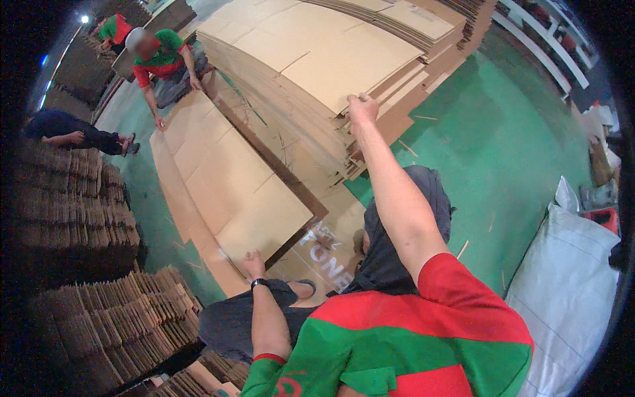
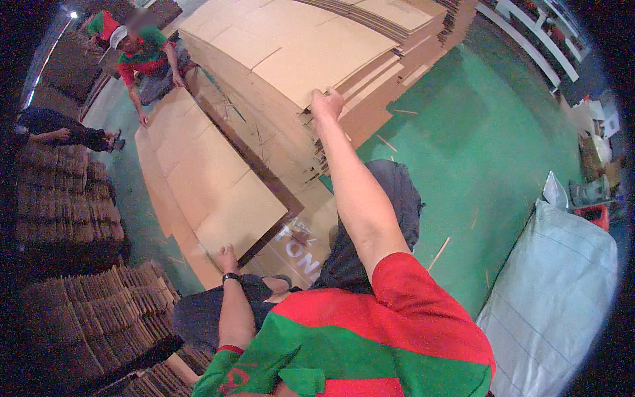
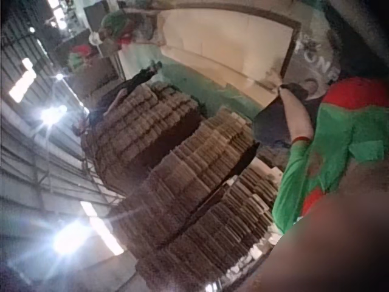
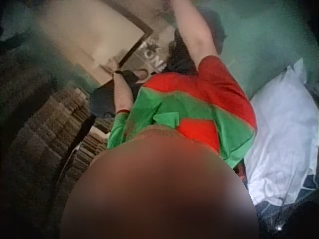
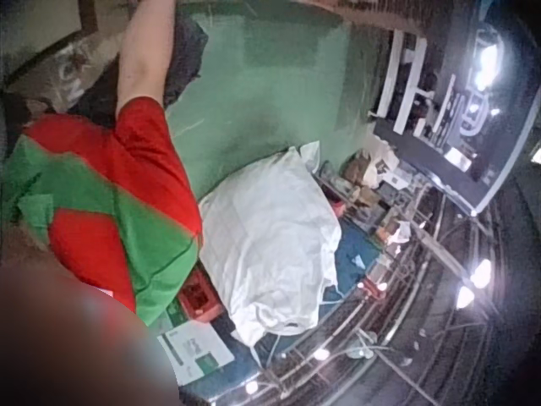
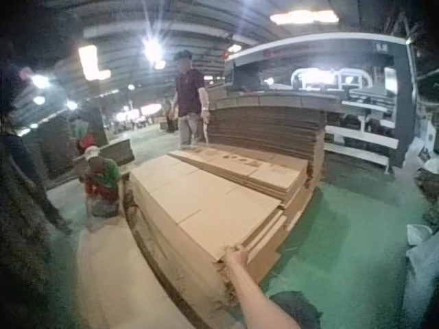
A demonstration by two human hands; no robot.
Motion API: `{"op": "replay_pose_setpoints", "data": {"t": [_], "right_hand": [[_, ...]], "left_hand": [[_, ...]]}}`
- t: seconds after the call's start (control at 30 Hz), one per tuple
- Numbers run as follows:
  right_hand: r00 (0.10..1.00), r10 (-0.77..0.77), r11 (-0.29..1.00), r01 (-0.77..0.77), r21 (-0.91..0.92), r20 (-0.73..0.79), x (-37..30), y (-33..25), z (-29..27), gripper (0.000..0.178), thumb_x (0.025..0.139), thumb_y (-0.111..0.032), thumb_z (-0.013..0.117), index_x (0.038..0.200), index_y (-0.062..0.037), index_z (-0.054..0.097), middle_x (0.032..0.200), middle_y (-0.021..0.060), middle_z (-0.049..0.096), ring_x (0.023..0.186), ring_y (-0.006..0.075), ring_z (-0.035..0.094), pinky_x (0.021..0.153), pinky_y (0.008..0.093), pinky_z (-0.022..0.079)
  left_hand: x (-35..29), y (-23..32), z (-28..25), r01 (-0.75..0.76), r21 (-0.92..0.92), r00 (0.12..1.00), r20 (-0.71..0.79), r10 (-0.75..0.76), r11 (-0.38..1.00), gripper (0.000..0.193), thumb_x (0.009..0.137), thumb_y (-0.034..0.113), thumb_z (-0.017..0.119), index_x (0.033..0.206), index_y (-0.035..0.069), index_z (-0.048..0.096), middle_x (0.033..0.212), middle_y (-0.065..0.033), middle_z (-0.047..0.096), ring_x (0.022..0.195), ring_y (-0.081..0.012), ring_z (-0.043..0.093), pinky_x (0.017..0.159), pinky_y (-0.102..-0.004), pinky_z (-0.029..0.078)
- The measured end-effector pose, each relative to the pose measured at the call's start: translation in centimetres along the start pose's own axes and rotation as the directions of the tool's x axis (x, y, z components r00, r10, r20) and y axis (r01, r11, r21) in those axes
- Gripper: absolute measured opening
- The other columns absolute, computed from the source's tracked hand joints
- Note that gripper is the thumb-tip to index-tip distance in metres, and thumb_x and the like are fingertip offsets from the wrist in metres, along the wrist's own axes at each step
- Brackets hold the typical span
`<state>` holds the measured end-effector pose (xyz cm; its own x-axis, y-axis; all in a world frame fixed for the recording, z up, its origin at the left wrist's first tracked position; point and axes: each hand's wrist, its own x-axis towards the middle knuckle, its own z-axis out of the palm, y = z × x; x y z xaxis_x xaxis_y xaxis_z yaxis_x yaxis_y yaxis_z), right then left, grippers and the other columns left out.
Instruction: The person sits on the floor and repeatedly picks up flat cardboard sheets from a pile, aligns them, and places them onto a growing stack. The person handles the sheets one at a time, adjusting their position to keep the stack neat.
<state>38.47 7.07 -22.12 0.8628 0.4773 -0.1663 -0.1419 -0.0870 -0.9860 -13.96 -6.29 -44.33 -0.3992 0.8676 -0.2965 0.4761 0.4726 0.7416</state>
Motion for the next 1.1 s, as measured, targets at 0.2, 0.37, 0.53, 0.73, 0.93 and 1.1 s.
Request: {"op": "replay_pose_setpoints", "data": {"t": [0.2,0.37,0.53,0.73,0.93,1.1], "right_hand": [[0.954,0.25,0.82,-0.3,0.488,0.166,-0.3,-4.0,-0.9,0.019,0.085,-0.012,0.066,0.093,0.0008,0.054,0.073,0.0077,0.054,0.055,0.0151,0.051,0.045,0.0303,0.048],[0.978,0.155,0.793,-0.209,0.572,0.141,-0.7,-5.1,0.2,0.013,0.084,-0.009,0.063,0.081,0.002,0.056,0.073,0.0059,0.053,0.056,0.0164,0.053,0.043,0.0302,0.044],[0.972,0.113,0.975,-0.148,0.164,0.208,-0.2,-3.4,1.9,0.018,0.084,-0.013,0.065,0.079,0.0005,0.055,0.068,0.0077,0.058,0.054,0.0134,0.054,0.044,0.0276,0.043],[0.823,0.133,0.99,-0.083,-0.114,0.552,-10.0,0.0,2.9,0.021,0.082,-0.017,0.069,0.069,-0.0034,0.06,0.064,0.0064,0.061,0.054,0.0125,0.055,0.048,0.0288,0.044],[0.66,0.276,0.941,-0.334,-0.056,0.698,-20.5,3.8,2.5,0.02,0.087,-0.02,0.069,0.077,-0.0031,0.065,0.069,0.0041,0.063,0.058,0.0118,0.058,0.051,0.027,0.047],[0.661,0.311,0.929,-0.363,-0.072,0.683,-21.4,5.6,1.8,0.024,0.091,-0.025,0.065,0.088,-0.0019,0.064,0.078,0.0055,0.063,0.066,0.0128,0.059,0.05,0.0278,0.048]], "left_hand": [[-1.5,1.3,-0.2,0.105,-0.038,0.994,-0.003,-0.105,0.994,0.06,0.086,0.026,0.066,0.13,-0.01,0.048,0.126,-0.0255,0.056,0.11,-0.0323,0.058,0.096,-0.0389,0.044],[-3.5,4.8,-0.5,0.066,-0.166,0.996,0.077,-0.054,0.984,0.057,0.091,0.033,0.062,0.135,0.001,0.047,0.116,-0.0151,0.061,0.103,-0.0207,0.058,0.08,-0.0312,0.048],[-6.3,12.0,0.1,0.051,-0.373,0.972,0.232,0.04,0.926,0.055,0.094,0.033,0.059,0.138,0.003,0.044,0.129,-0.015,0.055,0.106,-0.0239,0.058,0.083,-0.0323,0.05],[-8.1,23.1,0.4,0.02,-0.616,0.897,0.36,0.259,0.788,0.056,0.098,0.034,0.053,0.14,0.001,0.039,0.133,-0.021,0.051,0.114,-0.0296,0.056,0.093,-0.0391,0.05],[-7.7,28.9,1.6,0.048,-0.641,0.855,0.423,0.3,0.766,0.054,0.098,0.03,0.053,0.14,0.001,0.037,0.127,-0.0169,0.053,0.103,-0.0267,0.06,0.085,-0.0384,0.053],[-7.3,28.6,2.8,0.029,-0.564,0.883,0.402,0.243,0.825,0.048,0.094,0.021,0.061,0.133,-0.001,0.043,0.108,-0.0089,0.059,0.086,-0.0152,0.06,0.07,-0.0313,0.055]]}}
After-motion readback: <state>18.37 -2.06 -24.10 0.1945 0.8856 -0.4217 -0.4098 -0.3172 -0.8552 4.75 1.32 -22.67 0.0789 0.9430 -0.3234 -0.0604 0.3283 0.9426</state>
